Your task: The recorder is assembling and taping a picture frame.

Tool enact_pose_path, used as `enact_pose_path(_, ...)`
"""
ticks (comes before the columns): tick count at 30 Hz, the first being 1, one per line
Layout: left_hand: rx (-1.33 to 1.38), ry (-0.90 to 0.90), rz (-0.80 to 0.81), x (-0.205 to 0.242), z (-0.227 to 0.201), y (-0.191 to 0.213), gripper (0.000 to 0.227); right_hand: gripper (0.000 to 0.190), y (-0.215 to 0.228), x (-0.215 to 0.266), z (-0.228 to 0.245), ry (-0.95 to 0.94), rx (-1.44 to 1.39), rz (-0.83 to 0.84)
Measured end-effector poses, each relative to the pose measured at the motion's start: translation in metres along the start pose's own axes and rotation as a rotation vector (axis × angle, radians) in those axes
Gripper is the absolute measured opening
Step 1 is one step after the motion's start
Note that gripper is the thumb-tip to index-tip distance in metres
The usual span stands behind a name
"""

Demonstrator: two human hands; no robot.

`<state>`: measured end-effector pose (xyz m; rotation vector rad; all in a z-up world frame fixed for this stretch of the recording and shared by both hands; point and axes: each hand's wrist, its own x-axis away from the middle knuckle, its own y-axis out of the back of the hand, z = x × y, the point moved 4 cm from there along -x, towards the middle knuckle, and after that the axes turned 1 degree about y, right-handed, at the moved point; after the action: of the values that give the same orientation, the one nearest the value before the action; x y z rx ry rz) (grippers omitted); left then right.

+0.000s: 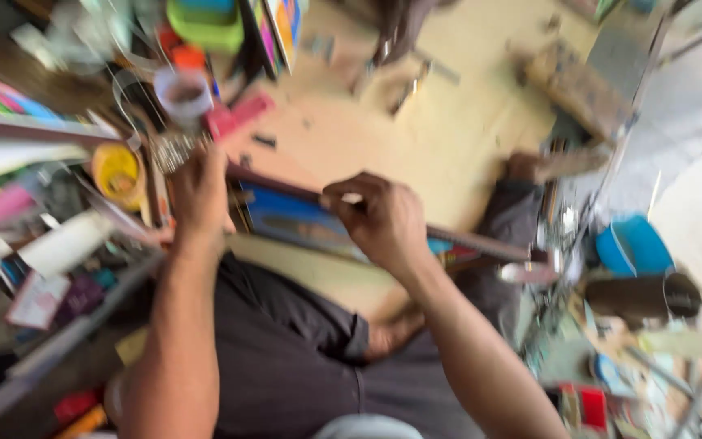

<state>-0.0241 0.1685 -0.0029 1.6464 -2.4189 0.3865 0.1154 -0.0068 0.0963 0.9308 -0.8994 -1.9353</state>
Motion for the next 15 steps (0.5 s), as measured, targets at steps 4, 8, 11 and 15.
enact_pose_path(4,0.058,-0.291,0.129,-0.023,0.023,0.003,0.028,0.017,-0.016,-0.018,0.002,-0.003,-0.215,-0.031)
enact_pose_path(8,0.039,-0.306,0.178,-0.001,0.001,-0.001,0.033,0.016,-0.024,-0.022,0.015,0.037,-0.13,0.134)
enact_pose_path(11,0.04,-0.296,0.206,0.001,-0.001,0.003,0.039,0.015,-0.028,-0.019,0.018,0.01,-0.054,0.138)
enact_pose_path(15,0.054,-0.283,0.197,-0.003,0.008,0.001,0.043,0.018,-0.029,-0.022,0.015,-0.049,-0.172,0.077)
